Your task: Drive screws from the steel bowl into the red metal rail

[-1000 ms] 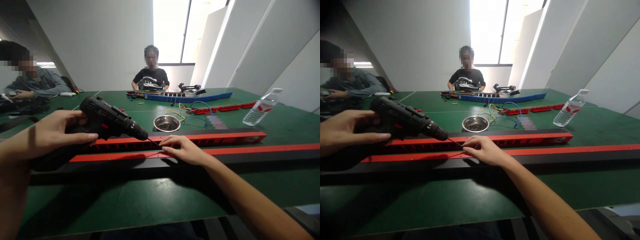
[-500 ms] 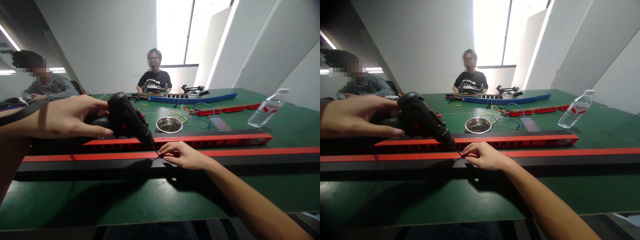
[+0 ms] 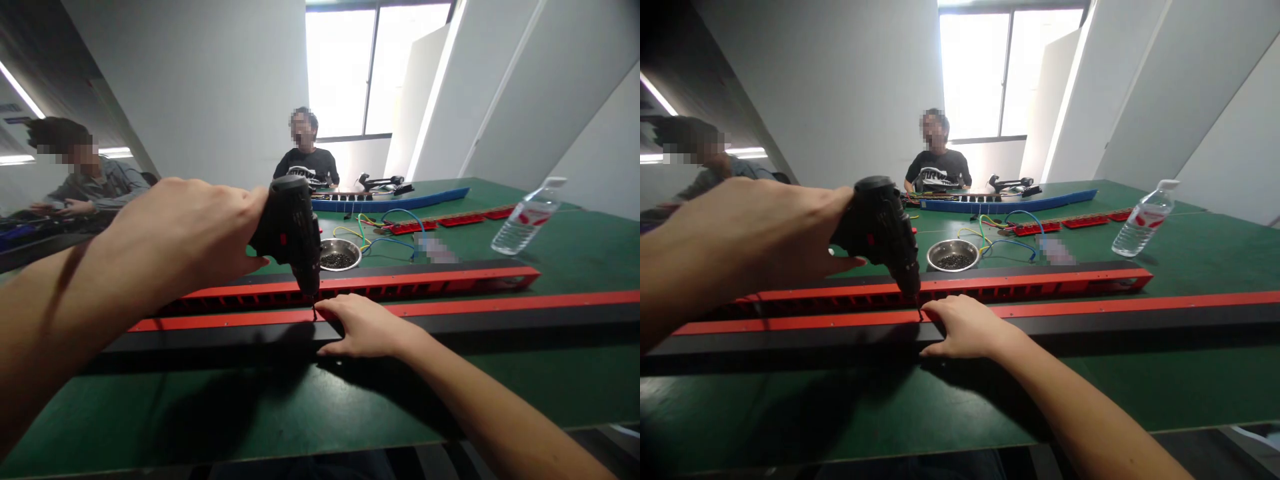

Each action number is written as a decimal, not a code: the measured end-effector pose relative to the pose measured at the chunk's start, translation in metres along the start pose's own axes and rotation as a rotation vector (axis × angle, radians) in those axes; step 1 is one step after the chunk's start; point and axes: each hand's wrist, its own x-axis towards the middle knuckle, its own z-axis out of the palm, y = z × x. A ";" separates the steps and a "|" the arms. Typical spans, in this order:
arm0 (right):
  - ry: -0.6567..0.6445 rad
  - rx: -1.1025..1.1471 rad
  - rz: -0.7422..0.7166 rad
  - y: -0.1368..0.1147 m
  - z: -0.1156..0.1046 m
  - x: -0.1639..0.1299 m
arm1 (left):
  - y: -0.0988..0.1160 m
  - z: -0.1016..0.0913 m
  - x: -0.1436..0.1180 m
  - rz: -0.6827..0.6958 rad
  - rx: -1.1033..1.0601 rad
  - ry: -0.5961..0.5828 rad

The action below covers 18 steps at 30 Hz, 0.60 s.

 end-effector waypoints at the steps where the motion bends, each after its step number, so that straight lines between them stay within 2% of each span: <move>1: -0.006 -0.017 0.001 0.001 0.001 0.000 | 0.001 0.002 -0.001 0.107 0.214 0.019; 3: -0.011 -0.028 0.004 0.002 0.002 0.001 | 0.003 0.004 -0.003 0.294 0.625 0.057; 4: -0.013 -0.029 0.004 0.002 0.002 0.001 | 0.004 0.004 -0.004 0.342 0.752 0.063; 7: -0.012 -0.035 0.005 0.001 0.001 0.002 | 0.007 0.004 -0.004 0.403 0.931 0.041; 11: -0.017 -0.045 0.005 -0.001 -0.001 0.002 | 0.008 0.005 -0.003 0.416 0.966 0.033; 18: -0.012 -0.037 0.003 0.002 0.002 0.003 | 0.007 0.006 -0.004 0.369 0.827 0.070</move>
